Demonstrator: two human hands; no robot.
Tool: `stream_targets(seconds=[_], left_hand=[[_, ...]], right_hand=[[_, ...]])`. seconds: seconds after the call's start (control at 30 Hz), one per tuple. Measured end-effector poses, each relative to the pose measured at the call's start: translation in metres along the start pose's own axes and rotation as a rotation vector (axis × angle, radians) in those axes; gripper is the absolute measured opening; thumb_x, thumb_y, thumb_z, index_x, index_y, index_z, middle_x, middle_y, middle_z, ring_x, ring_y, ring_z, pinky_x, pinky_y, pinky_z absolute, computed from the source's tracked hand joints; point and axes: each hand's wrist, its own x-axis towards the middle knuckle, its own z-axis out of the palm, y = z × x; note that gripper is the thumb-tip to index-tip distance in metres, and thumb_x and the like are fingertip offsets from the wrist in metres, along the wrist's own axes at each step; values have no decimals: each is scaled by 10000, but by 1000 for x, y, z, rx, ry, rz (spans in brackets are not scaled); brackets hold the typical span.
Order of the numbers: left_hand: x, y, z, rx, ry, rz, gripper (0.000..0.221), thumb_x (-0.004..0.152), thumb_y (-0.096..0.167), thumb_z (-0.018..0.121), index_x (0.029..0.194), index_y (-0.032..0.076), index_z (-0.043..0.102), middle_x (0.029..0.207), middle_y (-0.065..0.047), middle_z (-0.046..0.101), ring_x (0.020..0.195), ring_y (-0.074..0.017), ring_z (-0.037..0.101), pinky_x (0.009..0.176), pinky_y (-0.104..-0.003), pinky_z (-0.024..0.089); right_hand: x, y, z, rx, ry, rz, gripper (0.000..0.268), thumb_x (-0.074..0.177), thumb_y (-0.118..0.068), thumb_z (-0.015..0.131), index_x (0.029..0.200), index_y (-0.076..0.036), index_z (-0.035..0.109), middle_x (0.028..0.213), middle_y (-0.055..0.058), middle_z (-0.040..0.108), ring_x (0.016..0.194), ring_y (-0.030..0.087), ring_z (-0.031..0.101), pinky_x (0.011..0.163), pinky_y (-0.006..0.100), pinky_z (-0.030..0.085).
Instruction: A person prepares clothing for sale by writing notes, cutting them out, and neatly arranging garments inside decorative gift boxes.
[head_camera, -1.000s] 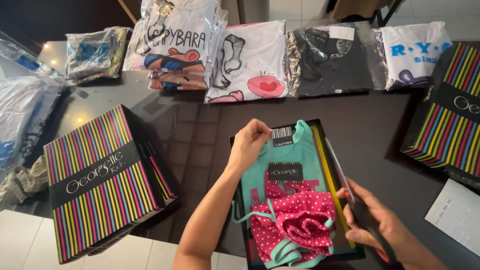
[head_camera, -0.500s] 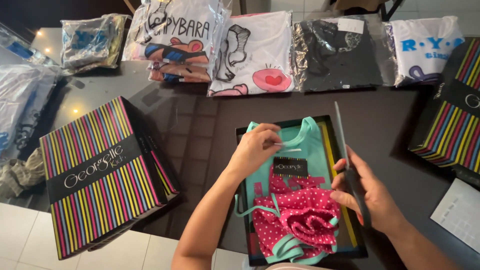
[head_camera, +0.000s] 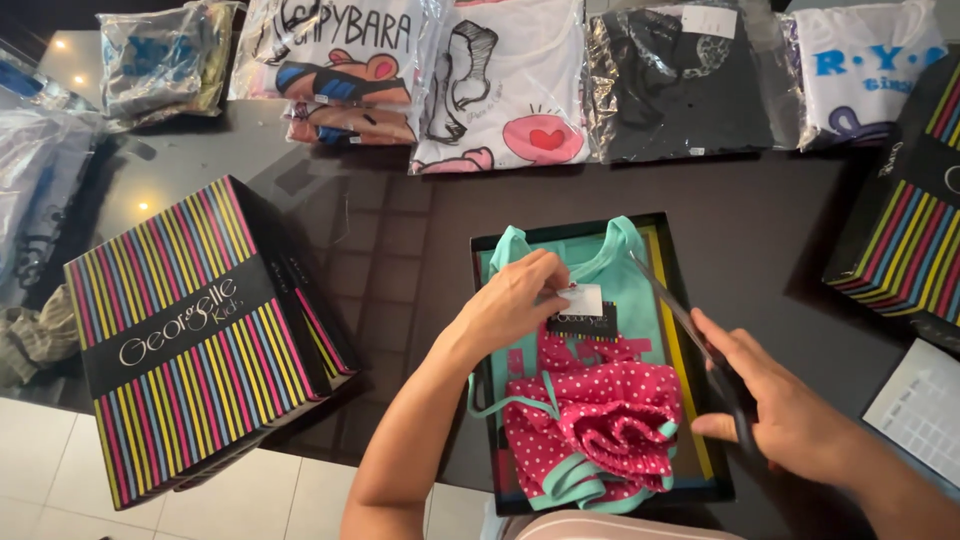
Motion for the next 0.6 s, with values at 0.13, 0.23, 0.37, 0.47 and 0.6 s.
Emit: stream_targets(seconds=[0.13,0.23,0.37,0.47,0.6], left_hand=[[3,-2,7,13,-5,-28,188,1051,213,544,930,71,568,942,-71,622,790,-241,634,746,-373,494],[7,-14,14,72,-5,-13,176,1050,167,524,1072,61,664,1094,-102,627,766,-285,665,709,-408,507],[8,-26,23,92,-23,44,222,1008,187,595,1106,58,747,1240,-83,599,975,-284,685,866,-417,537],[8,-27,27,103,8,57,198,979,146,636,1095,38,755,1211,-76,607,931,-283,694,832,-422,545],[6,-25,24,109,-5,89,164,979,147,660,1050,37,758,1139,-70,608,859,-267,696,782,-411,562]], right_hand=[[-8,-14,-1,-20,-56,121,1263,727,-241,944,1680,-387,129,1400,-87,529,1392,68,526,1187,287,361],[-8,-2,2,3,-39,49,1211,730,-219,928,1666,-345,170,1469,-108,514,1417,55,493,1195,278,330],[-14,-18,-2,-29,-86,129,1182,783,-283,887,1686,-402,133,1307,-69,560,1364,56,546,1171,269,366],[-13,-21,-1,-13,-110,153,1171,799,-243,872,1679,-421,119,1384,-100,546,1460,21,478,1200,270,338],[-13,-24,-1,-34,-121,150,1132,834,-273,832,1690,-412,105,1313,-63,538,1382,57,535,1156,268,359]])
